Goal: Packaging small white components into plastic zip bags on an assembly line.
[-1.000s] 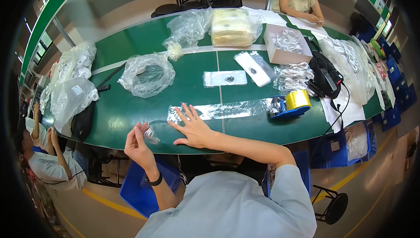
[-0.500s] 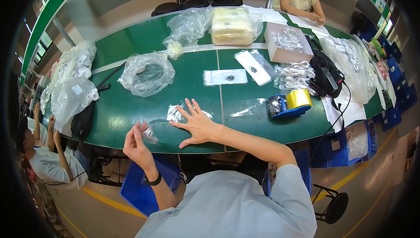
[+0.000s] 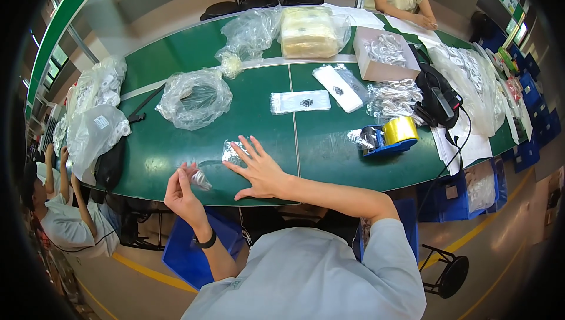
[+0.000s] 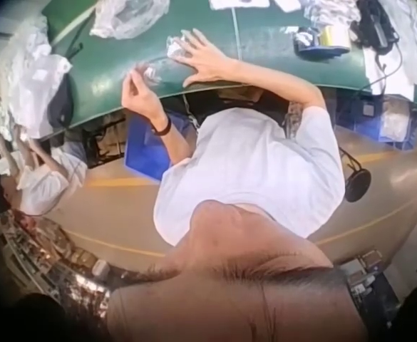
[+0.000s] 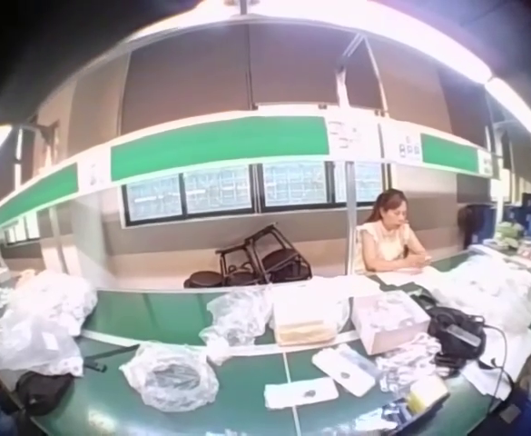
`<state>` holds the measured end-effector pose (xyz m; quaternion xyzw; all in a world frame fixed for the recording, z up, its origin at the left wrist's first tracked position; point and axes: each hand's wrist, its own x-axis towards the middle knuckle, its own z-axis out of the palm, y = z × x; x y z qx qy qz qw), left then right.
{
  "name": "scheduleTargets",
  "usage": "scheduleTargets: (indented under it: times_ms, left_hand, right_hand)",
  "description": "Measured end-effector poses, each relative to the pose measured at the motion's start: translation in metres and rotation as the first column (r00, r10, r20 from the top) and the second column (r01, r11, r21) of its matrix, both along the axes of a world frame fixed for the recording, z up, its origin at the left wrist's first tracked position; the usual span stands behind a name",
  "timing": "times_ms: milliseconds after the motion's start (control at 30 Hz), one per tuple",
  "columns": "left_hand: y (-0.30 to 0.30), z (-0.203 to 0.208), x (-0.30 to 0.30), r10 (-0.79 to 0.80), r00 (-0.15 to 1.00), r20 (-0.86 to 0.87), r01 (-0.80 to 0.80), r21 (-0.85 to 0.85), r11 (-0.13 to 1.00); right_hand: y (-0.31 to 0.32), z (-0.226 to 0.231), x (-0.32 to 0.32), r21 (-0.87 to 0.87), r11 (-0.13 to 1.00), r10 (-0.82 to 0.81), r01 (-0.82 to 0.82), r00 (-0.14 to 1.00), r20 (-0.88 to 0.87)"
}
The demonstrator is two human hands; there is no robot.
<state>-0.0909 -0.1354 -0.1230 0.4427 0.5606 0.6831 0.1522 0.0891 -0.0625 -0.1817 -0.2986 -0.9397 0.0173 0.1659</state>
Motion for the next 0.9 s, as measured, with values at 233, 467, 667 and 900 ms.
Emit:
scheduleTargets:
  times_ms: [233, 467, 667, 900]
  left_hand:
    - [0.001, 0.002, 0.002, -0.010, 0.997, 0.075, 0.011, -0.014, 1.000]
    - [0.005, 0.016, 0.022, -0.098, 0.993, 0.070, 0.101, -0.042, 0.994]
    - [0.008, 0.027, 0.035, -0.221, 0.975, -0.018, 0.221, -0.012, 0.975]
    - [0.009, 0.030, 0.045, -0.236, 0.972, 0.018, 0.236, 0.025, 0.971]
  right_hand:
    - [-0.009, 0.014, -0.005, 0.009, 1.000, 0.013, -0.013, 0.998, -0.057]
    - [-0.002, 0.059, 0.003, -0.280, 0.949, -0.040, -0.145, 0.827, -0.561]
    - [-0.003, 0.079, 0.011, -0.304, 0.899, -0.081, -0.314, 0.564, -0.822]
    - [-0.010, 0.092, 0.021, -0.110, 0.988, -0.030, -0.113, 0.547, -0.836]
